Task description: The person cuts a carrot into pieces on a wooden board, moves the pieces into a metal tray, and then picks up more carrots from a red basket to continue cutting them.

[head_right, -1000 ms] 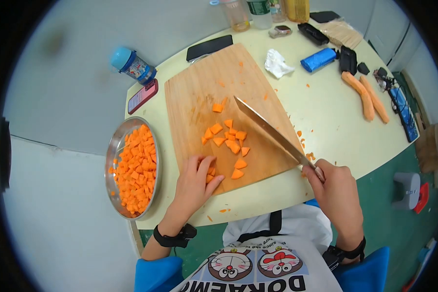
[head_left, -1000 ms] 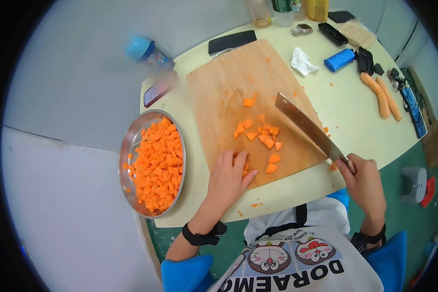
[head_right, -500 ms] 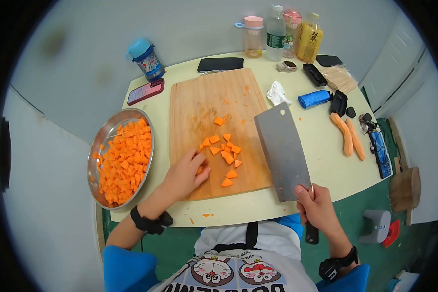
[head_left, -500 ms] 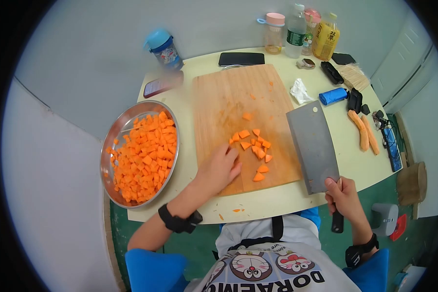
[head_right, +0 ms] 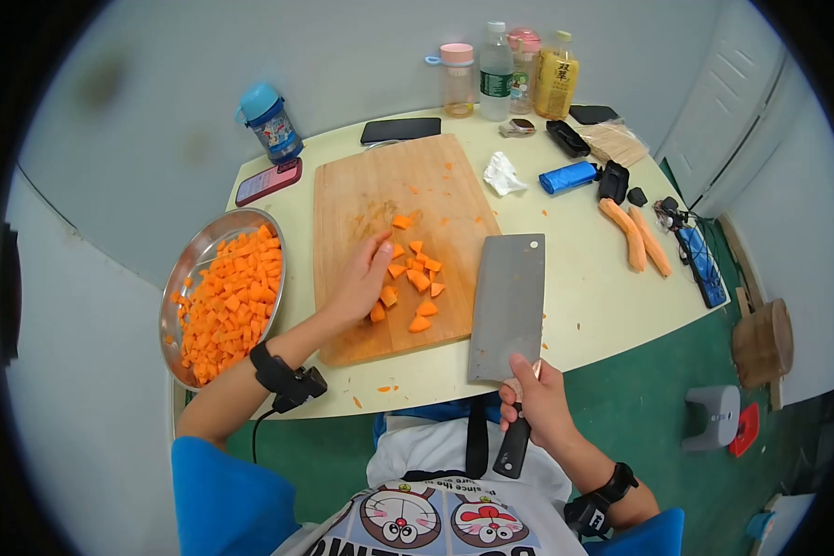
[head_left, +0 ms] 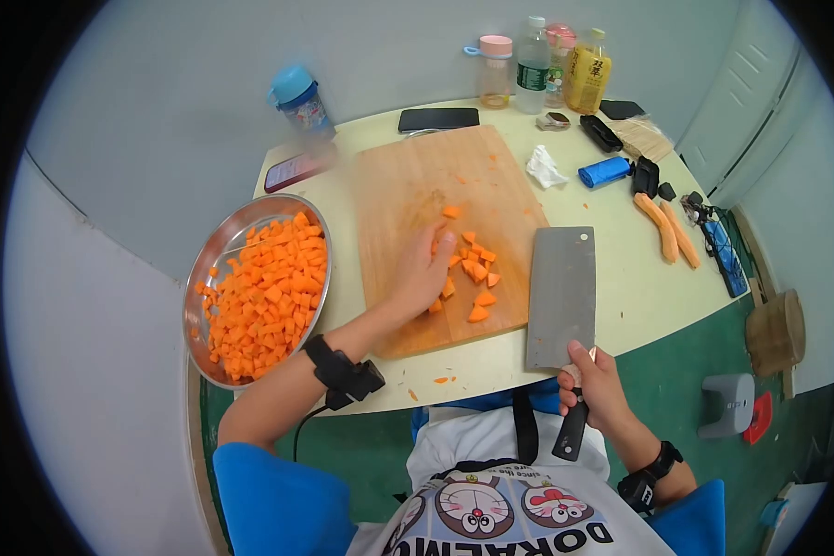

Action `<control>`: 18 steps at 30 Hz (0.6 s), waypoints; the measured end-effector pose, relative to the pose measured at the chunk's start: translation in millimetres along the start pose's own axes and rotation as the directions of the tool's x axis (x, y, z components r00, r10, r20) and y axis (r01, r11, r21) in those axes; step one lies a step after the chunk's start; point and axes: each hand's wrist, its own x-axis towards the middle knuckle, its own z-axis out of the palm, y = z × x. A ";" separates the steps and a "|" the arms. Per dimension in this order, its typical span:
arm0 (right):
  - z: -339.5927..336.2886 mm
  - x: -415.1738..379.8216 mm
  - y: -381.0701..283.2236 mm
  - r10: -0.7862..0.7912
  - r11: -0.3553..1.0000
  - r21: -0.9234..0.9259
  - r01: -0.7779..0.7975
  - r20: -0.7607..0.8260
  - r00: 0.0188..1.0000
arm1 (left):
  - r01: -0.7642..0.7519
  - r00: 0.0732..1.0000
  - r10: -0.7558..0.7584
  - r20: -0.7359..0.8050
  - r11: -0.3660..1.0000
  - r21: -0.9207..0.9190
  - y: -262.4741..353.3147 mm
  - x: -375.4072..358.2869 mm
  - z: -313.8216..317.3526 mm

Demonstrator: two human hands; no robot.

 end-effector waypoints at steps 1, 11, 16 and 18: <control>3.3 0.1 2.9 -0.003 0.999 0.040 0.003 -0.011 1.000 | 0.010 1.000 -0.010 -0.011 1.000 -0.001 -0.4 -4.8 3.8; 46.1 9.6 22.0 0.064 0.981 0.174 -0.082 0.105 0.992 | 0.052 0.997 -0.065 -0.047 0.970 -0.238 -5.6 -6.4 11.3; 68.0 20.6 22.4 0.032 0.987 0.151 -0.058 0.166 0.986 | 0.028 0.995 -0.058 -0.081 0.945 -0.326 -11.6 -0.8 16.2; 76.6 26.8 24.5 0.025 0.986 0.159 -0.053 0.174 0.984 | 0.018 0.996 -0.047 -0.074 0.933 -0.360 -11.5 -1.1 17.5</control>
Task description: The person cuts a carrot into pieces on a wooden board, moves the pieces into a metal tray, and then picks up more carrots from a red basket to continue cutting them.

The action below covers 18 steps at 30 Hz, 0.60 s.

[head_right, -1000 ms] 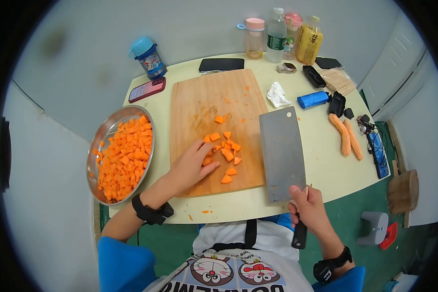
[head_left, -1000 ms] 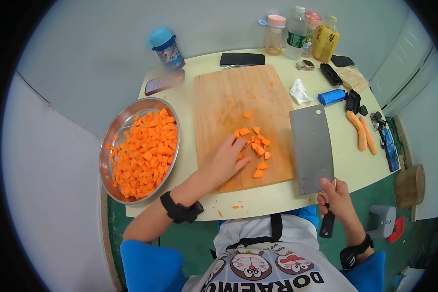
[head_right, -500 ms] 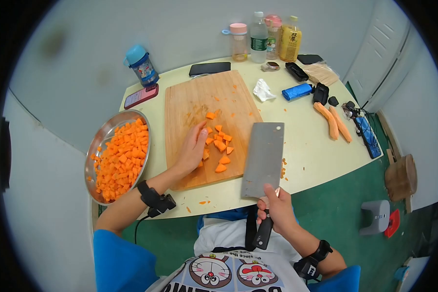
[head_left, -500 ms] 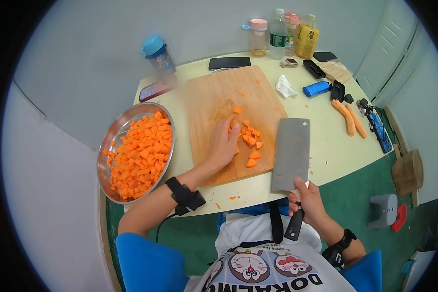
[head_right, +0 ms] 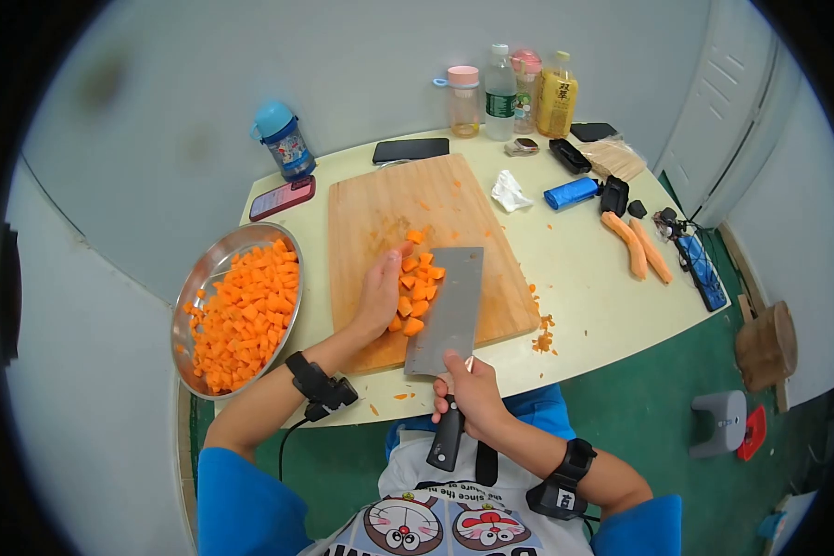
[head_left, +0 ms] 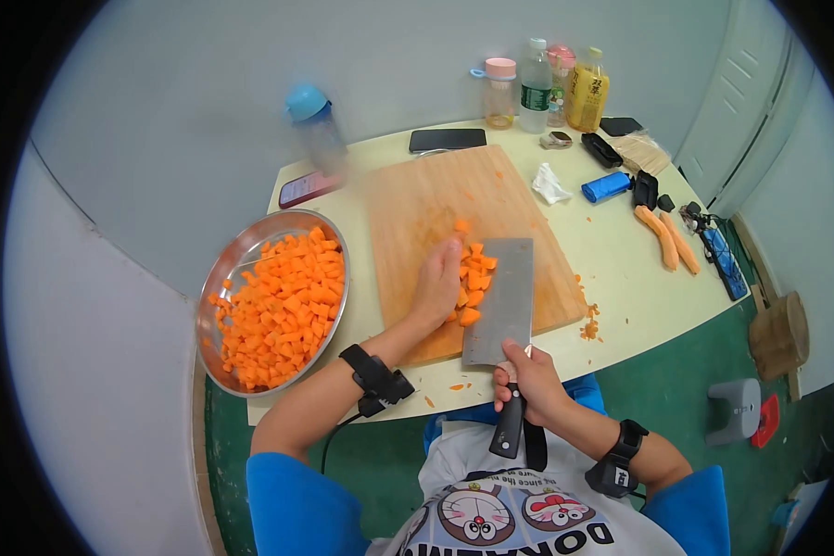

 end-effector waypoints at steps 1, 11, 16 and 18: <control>6.0 2.0 -1.8 0.013 1.000 -0.009 -0.013 -0.005 1.000 | -0.003 1.000 0.004 0.013 0.999 -0.040 0.0 -0.3 -0.6; 5.3 8.6 -6.3 0.022 0.996 -0.084 -0.021 0.015 1.000 | -0.385 0.919 0.331 0.214 0.871 0.305 7.4 -1.6 5.3; 9.6 3.3 -12.2 0.037 0.992 -0.120 -0.033 0.036 0.999 | -0.436 0.899 0.386 0.206 0.824 0.363 12.2 -5.9 1.3; 16.4 -5.1 -18.2 -0.042 0.978 -0.203 0.048 0.033 0.999 | -0.477 0.879 0.427 0.213 0.796 0.373 25.0 -7.0 -2.7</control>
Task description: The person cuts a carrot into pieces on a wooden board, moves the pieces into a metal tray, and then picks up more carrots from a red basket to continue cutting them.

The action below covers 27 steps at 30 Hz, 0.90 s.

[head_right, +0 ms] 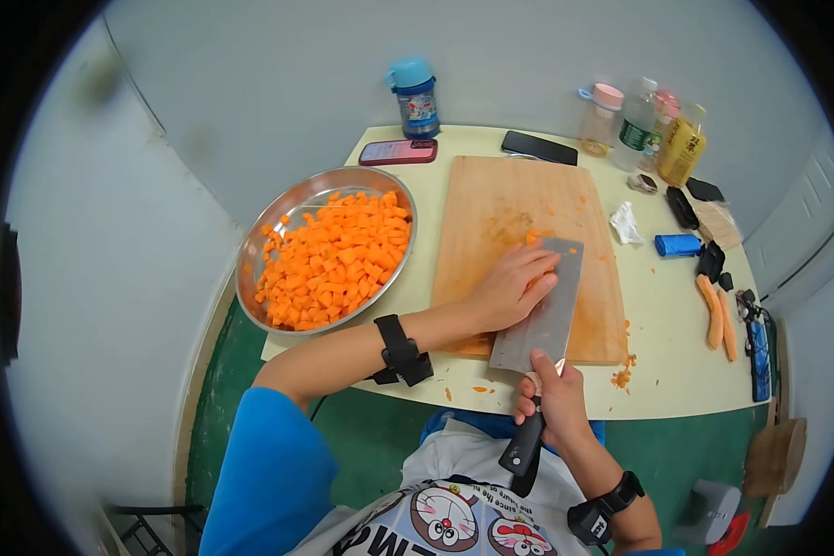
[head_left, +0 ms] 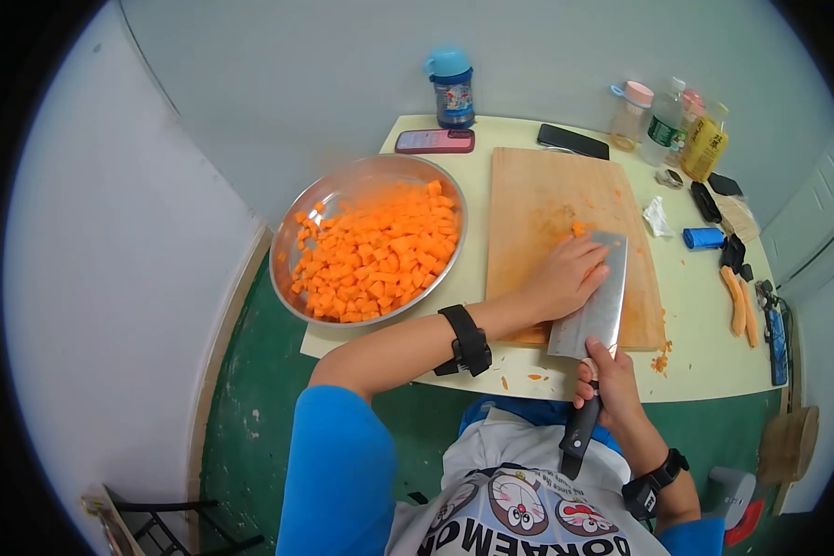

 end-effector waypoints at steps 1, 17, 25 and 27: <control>3.7 -1.9 -4.6 -0.020 0.998 -0.055 0.019 -0.016 1.000 | -0.005 0.999 0.004 -0.044 1.000 -0.015 4.4 2.2 -5.8; 187.0 81.3 -81.5 0.091 0.594 -0.727 0.345 0.487 0.869 | 0.408 0.734 -0.276 -0.621 0.910 0.079 -42.0 -62.2 -211.5; 207.3 90.1 -90.7 -0.059 0.368 -0.744 0.558 0.580 0.812 | 0.556 0.726 -0.401 -0.558 0.821 0.133 -53.9 -91.4 -222.4; 207.8 82.3 -95.7 -0.094 0.197 -0.761 0.618 0.613 0.785 | 0.321 0.850 -0.051 -0.524 0.840 0.438 -52.6 -79.8 -209.4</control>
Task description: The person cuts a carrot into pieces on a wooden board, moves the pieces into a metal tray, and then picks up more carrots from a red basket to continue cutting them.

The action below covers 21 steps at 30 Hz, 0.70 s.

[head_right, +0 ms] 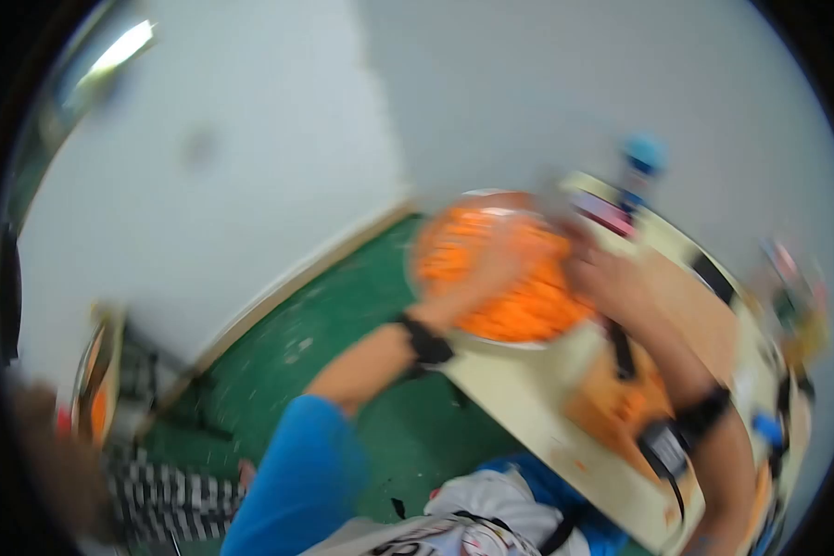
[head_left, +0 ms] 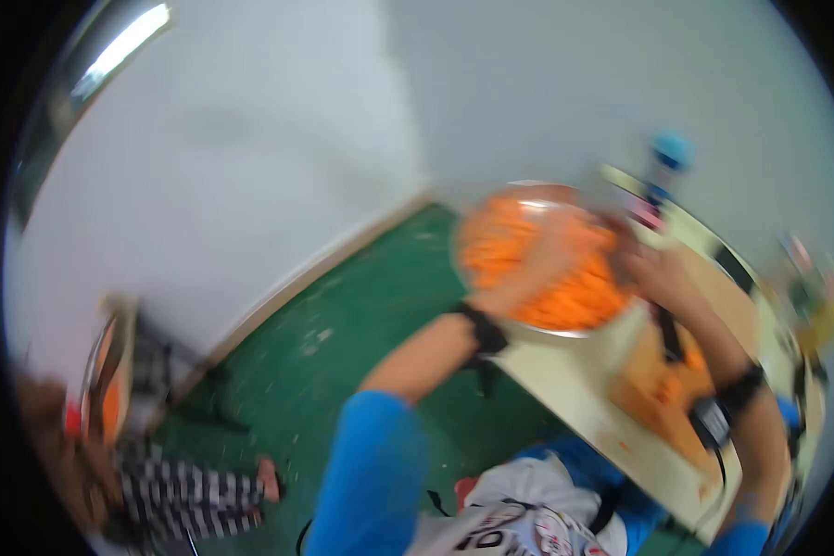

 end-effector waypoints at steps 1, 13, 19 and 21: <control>0.3 -1.0 -4.2 -0.009 0.998 -0.069 0.008 -0.008 1.000 | -0.010 1.000 0.009 -0.013 0.996 -0.085 13.6 0.8 -5.4; -43.9 26.1 78.2 -0.117 0.976 0.155 0.152 -0.216 0.969 | 0.018 0.997 -0.038 0.072 0.967 0.256 -3.6 -9.8 -11.6; -120.8 -56.0 142.4 0.094 0.979 0.201 -0.044 -0.247 0.964 | 0.174 0.964 -0.214 0.158 0.957 0.233 -20.1 -43.6 11.1; -130.5 -86.8 176.6 0.053 0.990 0.141 -0.004 -0.341 0.939 | 0.143 0.965 -0.199 0.169 0.945 0.294 -15.5 -41.4 10.7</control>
